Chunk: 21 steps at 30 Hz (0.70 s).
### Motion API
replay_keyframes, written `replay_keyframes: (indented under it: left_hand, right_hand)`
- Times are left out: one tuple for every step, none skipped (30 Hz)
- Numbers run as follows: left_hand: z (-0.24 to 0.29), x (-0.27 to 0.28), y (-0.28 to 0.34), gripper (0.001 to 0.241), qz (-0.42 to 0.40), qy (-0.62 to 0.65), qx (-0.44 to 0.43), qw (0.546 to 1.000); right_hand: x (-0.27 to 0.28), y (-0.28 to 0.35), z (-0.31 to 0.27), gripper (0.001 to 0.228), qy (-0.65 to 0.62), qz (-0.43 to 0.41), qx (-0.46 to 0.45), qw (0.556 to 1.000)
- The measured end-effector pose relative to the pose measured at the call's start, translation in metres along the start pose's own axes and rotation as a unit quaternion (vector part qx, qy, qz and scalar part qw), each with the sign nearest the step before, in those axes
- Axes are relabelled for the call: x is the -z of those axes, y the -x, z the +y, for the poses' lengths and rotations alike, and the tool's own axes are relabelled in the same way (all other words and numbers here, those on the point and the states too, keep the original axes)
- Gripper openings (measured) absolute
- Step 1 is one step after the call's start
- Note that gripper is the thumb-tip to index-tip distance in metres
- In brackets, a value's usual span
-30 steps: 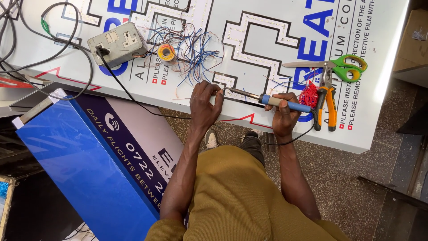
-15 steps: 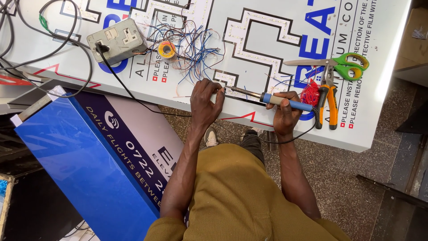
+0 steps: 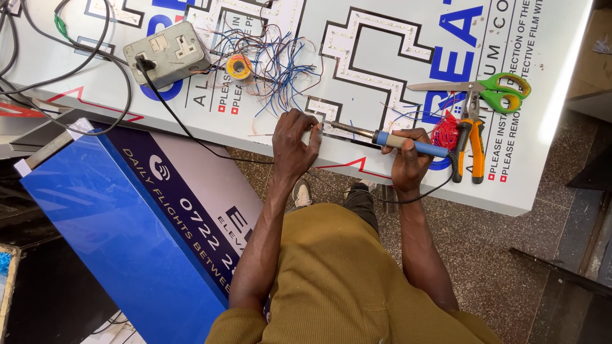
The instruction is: Soldering electrical wires to LED strips on a sign board to create an illuminated sign.
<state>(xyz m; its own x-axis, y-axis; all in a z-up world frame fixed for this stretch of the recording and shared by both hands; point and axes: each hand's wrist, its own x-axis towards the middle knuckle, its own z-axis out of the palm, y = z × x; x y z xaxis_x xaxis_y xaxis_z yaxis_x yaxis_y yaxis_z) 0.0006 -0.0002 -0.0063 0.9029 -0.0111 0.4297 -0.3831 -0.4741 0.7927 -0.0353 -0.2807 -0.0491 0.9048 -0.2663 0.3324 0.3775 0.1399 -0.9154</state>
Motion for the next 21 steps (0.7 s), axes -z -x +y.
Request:
replay_keyframes:
  left_hand:
    - [0.0,0.0,-0.001,0.006,-0.001,0.0,0.0,1.0]
    - [0.0,0.0,-0.001,0.006,-0.002,0.003,0.003,1.0]
    - [0.0,0.001,-0.001,0.006,-0.003,0.005,0.006,1.0]
    - [-0.003,0.0,0.001,0.006,-0.002,0.005,0.007,1.0]
    - [-0.005,-0.001,0.002,0.004,-0.005,0.003,0.005,1.0]
    - [-0.008,-0.003,0.003,0.003,-0.007,0.002,0.001,1.0]
    - [-0.007,-0.002,0.002,0.003,-0.006,0.002,0.002,1.0]
    - [-0.007,-0.001,0.002,0.004,-0.007,-0.003,0.002,1.0]
    - [-0.006,0.0,0.002,0.005,-0.008,-0.008,0.002,1.0]
    - [-0.01,-0.002,0.004,0.005,-0.009,-0.008,0.002,1.0]
    - [-0.013,-0.004,0.005,0.005,-0.01,-0.005,0.008,1.0]
    - [-0.017,-0.006,0.007,0.006,-0.012,-0.002,0.013,1.0]
    - [-0.014,-0.005,0.006,0.006,-0.013,-0.001,0.013,1.0]
    - [-0.012,-0.003,0.005,0.006,-0.01,0.002,0.013,1.0]
    - [-0.009,-0.001,0.004,0.006,-0.008,0.006,0.012,1.0]
    - [-0.01,-0.001,0.004,0.006,-0.008,0.006,0.012,1.0]
    - [-0.011,-0.001,0.004,0.005,-0.004,0.006,0.011,1.0]
    - [-0.012,-0.002,0.004,0.004,-0.001,0.007,0.01,1.0]
    - [-0.016,-0.004,0.006,0.004,-0.001,0.007,0.01,1.0]
    - [-0.019,-0.006,0.006,0.005,-0.004,-0.004,0.009,1.0]
    - [-0.023,-0.009,0.007,0.007,-0.007,-0.015,0.009,1.0]
  right_hand:
    - [0.0,0.0,0.001,0.045,0.0,0.001,0.0,1.0]
    - [0.0,0.0,0.002,0.045,0.003,0.0,0.001,1.0]
    - [0.001,0.001,0.003,0.045,0.006,-0.001,0.001,1.0]
    - [0.001,0.001,0.004,0.045,0.006,-0.002,0.0,1.0]
    - [0.002,0.001,0.005,0.045,0.005,0.0,0.0,1.0]
    - [0.002,0.001,0.006,0.046,0.003,0.002,0.001,1.0]
    - [0.002,0.001,0.004,0.046,0.003,0.002,0.001,1.0]
    - [0.001,0.001,0.002,0.045,0.006,0.001,0.001,1.0]
    - [0.0,0.0,0.0,0.044,0.009,0.0,0.001,1.0]
    - [0.001,0.0,0.002,0.044,0.009,0.001,0.001,1.0]
    - [0.002,0.0,0.004,0.045,0.007,0.002,0.002,1.0]
    - [0.003,0.0,0.006,0.046,0.004,0.003,0.002,1.0]
    - [0.002,0.0,0.004,0.046,0.004,0.004,0.002,1.0]
    - [0.001,0.0,0.004,0.045,0.005,0.003,0.002,1.0]
    - [0.0,0.0,0.003,0.044,0.006,0.003,0.002,1.0]
    - [0.0,0.0,0.003,0.044,0.006,0.003,0.002,1.0]
    - [0.001,-0.001,0.004,0.044,0.003,0.001,0.001,1.0]
    - [0.001,-0.001,0.004,0.044,0.0,-0.001,0.001,1.0]
    - [0.001,-0.001,0.004,0.044,0.0,-0.001,0.001,1.0]
    - [0.001,0.0,0.004,0.043,-0.002,0.0,0.0,1.0]
    - [0.0,0.0,0.004,0.042,-0.005,0.001,-0.002,1.0]
